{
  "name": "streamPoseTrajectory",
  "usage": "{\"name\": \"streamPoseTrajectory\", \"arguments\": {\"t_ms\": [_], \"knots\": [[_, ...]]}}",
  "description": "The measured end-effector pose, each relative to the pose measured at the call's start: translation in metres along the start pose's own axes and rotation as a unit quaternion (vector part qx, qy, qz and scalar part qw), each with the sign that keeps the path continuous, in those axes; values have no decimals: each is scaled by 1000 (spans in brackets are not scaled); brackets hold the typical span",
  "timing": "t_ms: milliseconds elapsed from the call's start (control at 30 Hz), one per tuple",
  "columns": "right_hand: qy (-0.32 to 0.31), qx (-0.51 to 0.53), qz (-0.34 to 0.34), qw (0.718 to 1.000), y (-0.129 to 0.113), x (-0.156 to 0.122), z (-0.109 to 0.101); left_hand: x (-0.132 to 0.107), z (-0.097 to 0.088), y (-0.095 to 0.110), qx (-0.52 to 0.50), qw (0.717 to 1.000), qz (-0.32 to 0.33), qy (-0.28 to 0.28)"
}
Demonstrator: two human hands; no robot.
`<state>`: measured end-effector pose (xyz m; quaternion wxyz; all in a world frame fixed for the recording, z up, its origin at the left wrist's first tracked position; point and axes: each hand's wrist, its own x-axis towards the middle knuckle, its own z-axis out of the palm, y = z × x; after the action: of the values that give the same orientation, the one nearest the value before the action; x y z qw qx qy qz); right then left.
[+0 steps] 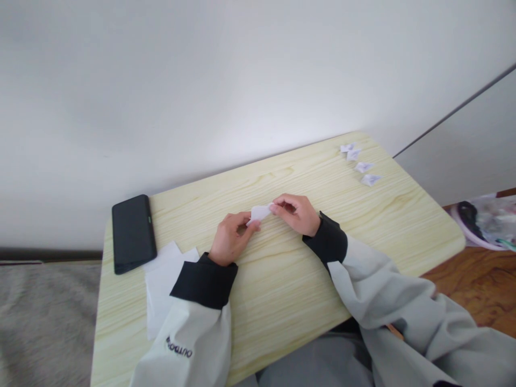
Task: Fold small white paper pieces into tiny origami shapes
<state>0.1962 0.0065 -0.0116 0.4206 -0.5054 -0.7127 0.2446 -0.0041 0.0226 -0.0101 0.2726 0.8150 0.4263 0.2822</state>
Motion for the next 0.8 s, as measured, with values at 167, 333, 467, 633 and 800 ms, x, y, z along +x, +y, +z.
{"name": "streamPoseTrajectory", "arguments": {"t_ms": [167, 333, 467, 633, 800], "knots": [[-31, -22, -65, 997, 0, 2, -1, 0, -2, 2, -7, 1000, -5, -10], [-37, -29, -82, 996, -1, 1, -1, 0, -2, 5, -1, 1000, -19, -7], [-38, -13, -72, 997, 0, 1, -2, 0, -1, 7, -15, 999, -32, 5], [-48, 26, -44, 998, -1, 2, -4, 0, -3, 9, -19, 1000, -6, -17], [-70, 46, -52, 995, -2, 2, -4, 2, -4, 6, 36, 997, 55, -37]]}}
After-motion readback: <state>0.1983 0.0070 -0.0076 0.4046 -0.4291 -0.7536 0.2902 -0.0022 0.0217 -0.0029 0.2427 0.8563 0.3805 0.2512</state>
